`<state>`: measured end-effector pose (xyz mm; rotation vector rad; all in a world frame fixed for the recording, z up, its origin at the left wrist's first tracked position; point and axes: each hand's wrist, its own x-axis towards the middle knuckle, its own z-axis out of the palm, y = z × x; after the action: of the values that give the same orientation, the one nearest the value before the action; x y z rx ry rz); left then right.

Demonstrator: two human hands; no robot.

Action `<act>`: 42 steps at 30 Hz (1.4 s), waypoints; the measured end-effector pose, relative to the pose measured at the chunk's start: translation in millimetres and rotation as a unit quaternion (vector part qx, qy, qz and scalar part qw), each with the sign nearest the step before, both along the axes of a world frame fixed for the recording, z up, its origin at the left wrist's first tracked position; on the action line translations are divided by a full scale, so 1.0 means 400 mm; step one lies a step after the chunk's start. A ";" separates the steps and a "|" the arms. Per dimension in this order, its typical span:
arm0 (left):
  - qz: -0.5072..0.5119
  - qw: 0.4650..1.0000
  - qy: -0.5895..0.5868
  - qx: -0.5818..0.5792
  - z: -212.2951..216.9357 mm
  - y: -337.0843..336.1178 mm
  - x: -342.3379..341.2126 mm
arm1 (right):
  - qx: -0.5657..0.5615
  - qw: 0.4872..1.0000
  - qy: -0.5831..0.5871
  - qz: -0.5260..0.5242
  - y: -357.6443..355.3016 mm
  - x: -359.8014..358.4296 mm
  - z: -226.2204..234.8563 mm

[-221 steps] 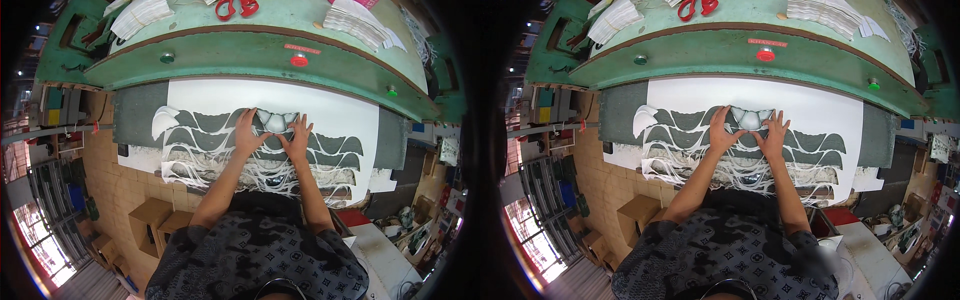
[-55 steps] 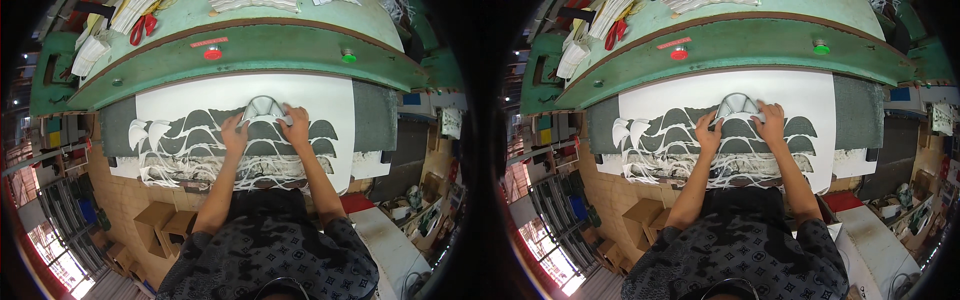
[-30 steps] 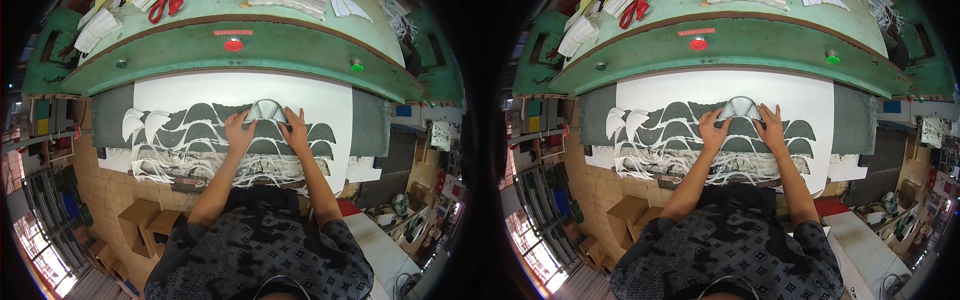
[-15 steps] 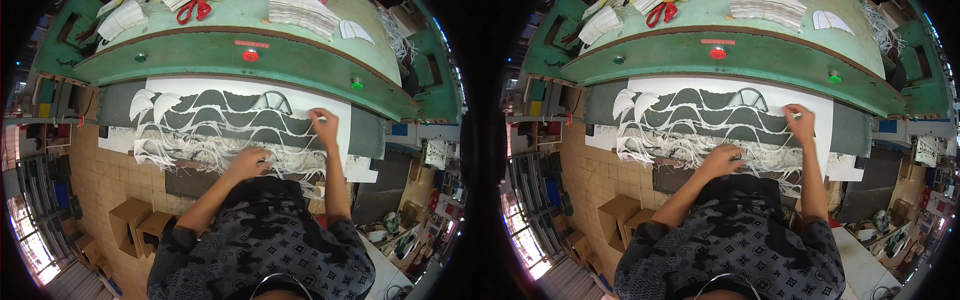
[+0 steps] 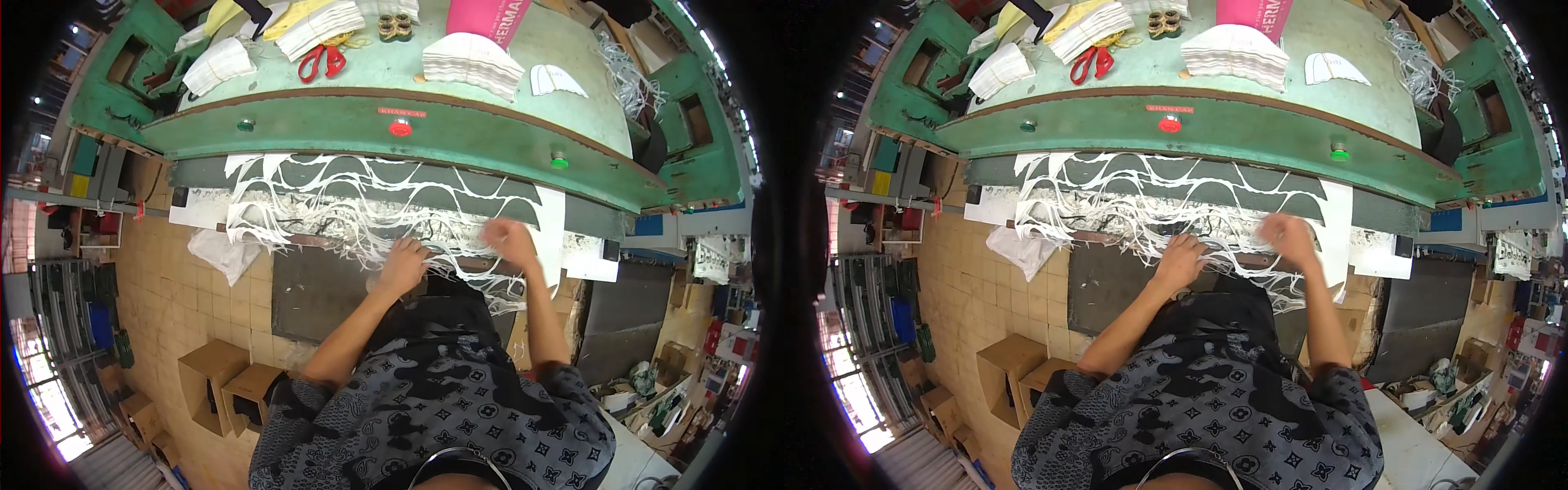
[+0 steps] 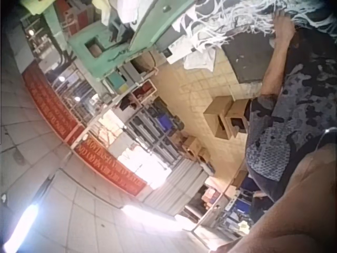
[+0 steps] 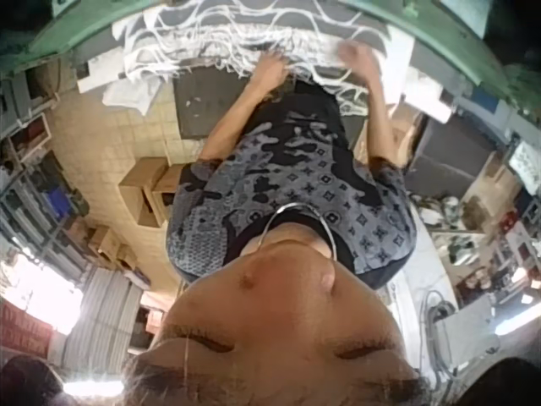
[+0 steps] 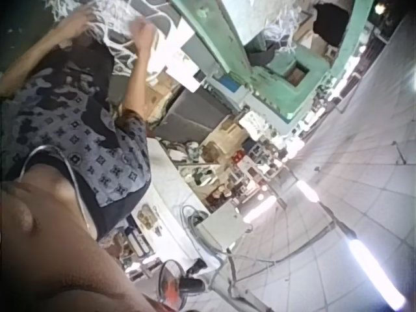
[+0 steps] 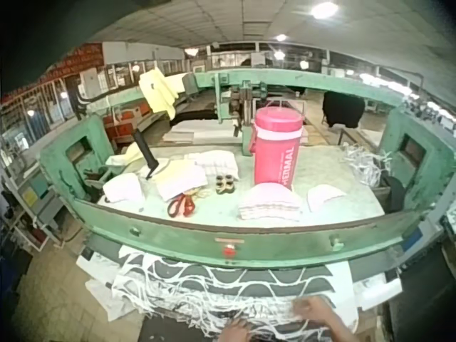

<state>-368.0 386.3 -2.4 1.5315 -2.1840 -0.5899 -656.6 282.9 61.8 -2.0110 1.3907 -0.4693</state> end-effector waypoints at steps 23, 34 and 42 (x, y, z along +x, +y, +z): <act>0.129 0.985 0.044 -0.102 -0.011 0.050 0.156 | -0.113 0.986 0.112 -0.043 0.208 0.137 -0.204; 0.063 0.986 0.142 0.067 -0.023 -0.087 0.248 | 0.101 0.955 0.244 0.133 0.033 0.106 -0.178; 0.098 0.988 0.107 -0.059 -0.186 -0.415 0.261 | -0.193 0.931 0.287 0.119 -0.445 0.385 -0.227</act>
<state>-263.8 220.1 -76.8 1.5225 -1.8504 -0.5247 -502.5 105.0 -28.8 -2.7559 1.4243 -0.0331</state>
